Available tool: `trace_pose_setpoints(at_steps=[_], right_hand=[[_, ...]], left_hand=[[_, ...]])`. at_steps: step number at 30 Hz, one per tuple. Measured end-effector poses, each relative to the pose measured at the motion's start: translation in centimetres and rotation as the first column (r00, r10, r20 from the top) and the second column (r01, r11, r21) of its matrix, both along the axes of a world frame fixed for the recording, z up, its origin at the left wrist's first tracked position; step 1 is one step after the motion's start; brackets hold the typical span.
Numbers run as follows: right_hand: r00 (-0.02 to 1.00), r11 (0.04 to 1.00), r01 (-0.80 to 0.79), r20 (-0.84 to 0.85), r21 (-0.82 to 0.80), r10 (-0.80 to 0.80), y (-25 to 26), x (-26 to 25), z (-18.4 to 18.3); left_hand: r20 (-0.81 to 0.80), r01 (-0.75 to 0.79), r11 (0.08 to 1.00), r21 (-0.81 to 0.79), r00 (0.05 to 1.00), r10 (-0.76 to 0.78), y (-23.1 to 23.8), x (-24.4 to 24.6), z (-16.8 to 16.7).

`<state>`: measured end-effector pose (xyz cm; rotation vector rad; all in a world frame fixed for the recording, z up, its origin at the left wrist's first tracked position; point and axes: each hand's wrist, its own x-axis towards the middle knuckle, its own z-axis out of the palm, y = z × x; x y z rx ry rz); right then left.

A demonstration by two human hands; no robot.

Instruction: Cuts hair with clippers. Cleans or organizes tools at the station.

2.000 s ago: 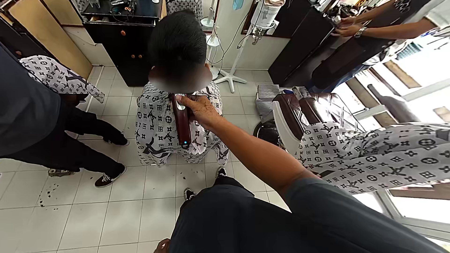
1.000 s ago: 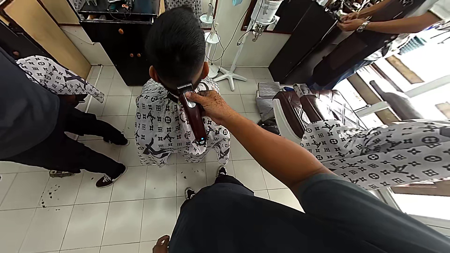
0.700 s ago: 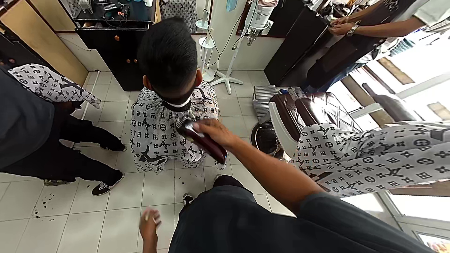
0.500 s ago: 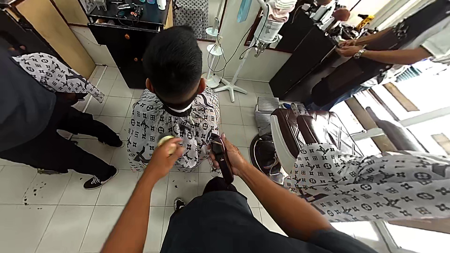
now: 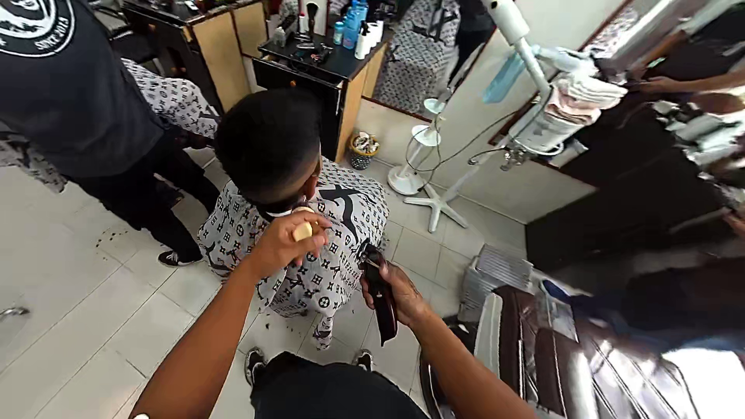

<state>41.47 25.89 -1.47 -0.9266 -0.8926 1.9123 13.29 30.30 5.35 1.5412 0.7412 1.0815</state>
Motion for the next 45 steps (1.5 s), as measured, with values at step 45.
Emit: trace_pose_setpoints(at_steps=[45], right_hand=[[0.752, 0.702, -0.654, 0.347, 0.281, 0.561, 17.9, -6.0, 11.0]], left_hand=[[-0.703, -0.789, 0.346, 0.508, -0.148, 0.695, 1.4, 14.2, -2.3]])
